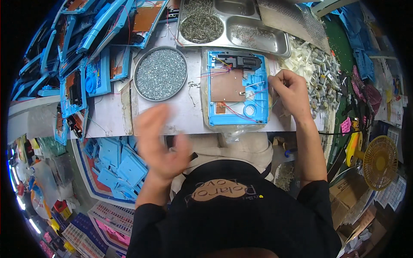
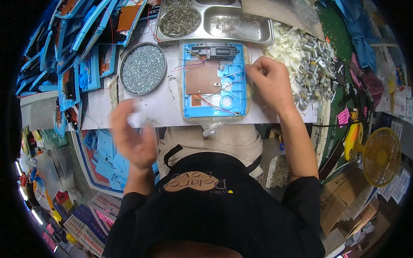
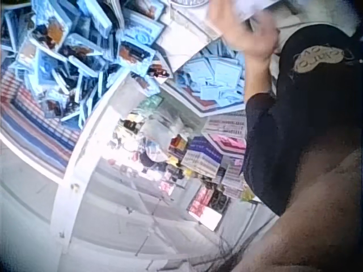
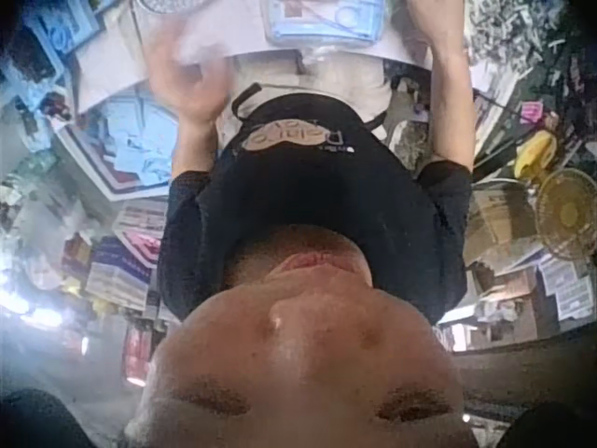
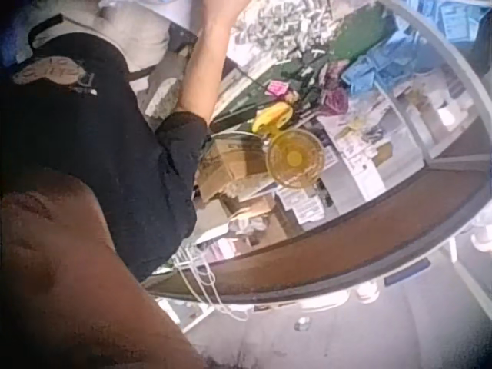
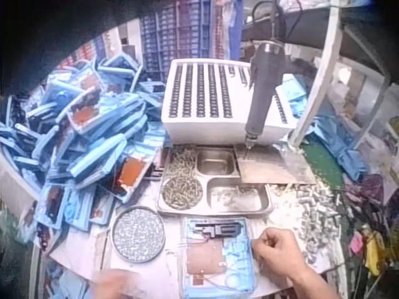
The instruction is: Assembling and soldering components inside a blue plastic electronic device shell.
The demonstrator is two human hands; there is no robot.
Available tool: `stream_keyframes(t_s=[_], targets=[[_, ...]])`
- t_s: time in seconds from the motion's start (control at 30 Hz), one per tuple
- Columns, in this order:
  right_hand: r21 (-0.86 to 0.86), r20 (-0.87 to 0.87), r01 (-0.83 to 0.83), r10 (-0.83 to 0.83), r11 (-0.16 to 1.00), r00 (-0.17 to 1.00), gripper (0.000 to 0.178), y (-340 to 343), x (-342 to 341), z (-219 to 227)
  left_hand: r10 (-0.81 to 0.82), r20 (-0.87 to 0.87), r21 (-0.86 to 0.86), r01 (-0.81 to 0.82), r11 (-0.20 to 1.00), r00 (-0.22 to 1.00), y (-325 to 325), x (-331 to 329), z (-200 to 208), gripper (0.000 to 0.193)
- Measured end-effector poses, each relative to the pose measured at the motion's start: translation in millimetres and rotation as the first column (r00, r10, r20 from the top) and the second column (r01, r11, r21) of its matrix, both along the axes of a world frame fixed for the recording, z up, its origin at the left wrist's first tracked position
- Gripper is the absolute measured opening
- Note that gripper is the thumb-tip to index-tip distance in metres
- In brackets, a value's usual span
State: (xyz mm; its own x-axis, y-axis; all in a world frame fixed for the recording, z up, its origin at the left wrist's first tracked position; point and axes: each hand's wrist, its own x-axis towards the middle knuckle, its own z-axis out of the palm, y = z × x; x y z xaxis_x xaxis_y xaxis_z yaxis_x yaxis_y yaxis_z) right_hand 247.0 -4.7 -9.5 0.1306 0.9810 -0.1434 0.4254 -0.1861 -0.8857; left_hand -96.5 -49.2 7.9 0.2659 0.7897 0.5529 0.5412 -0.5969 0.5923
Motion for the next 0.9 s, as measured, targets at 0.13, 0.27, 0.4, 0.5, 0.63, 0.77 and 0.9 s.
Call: stream_keyframes(t_s=[0.13,0.27,0.4,0.5,0.63,0.77,0.9], targets=[[0.285,-0.177,0.168,-0.12,0.944,0.977,0.004,-35,-35,2,-0.271,0.077,-0.28,0.282,0.918,0.959,17,83,12,0.045],[0.549,0.119,-0.409,0.415,0.729,0.902,0.017,-88,-37,48,-0.534,-0.152,-0.162,0.512,0.843,0.832,18,103,-18,0.042],[0.479,0.255,-0.311,0.209,0.821,0.944,0.04,-85,-16,34,-0.663,-0.252,-0.104,0.662,0.743,0.705,14,79,-16,0.04],[0.318,0.631,-0.591,0.3,0.741,0.716,0.048,-60,-23,25,-0.6,-0.241,-0.016,0.614,0.789,0.763,13,64,-17,0.035],[0.35,0.607,-0.611,0.325,0.71,0.725,0.039,-58,-64,6,-0.288,-0.161,-0.045,0.285,0.957,0.944,15,26,-29,0.024],[0.374,0.622,-0.574,0.262,0.728,0.738,0.032,-54,-101,8,-0.212,-0.154,-0.165,0.186,0.969,0.965,15,7,-34,0.017],[0.395,0.589,-0.554,0.26,0.733,0.765,0.03,-56,-115,5,-0.392,-0.305,-0.301,0.303,0.904,0.868,-20,14,-32,0.019]])
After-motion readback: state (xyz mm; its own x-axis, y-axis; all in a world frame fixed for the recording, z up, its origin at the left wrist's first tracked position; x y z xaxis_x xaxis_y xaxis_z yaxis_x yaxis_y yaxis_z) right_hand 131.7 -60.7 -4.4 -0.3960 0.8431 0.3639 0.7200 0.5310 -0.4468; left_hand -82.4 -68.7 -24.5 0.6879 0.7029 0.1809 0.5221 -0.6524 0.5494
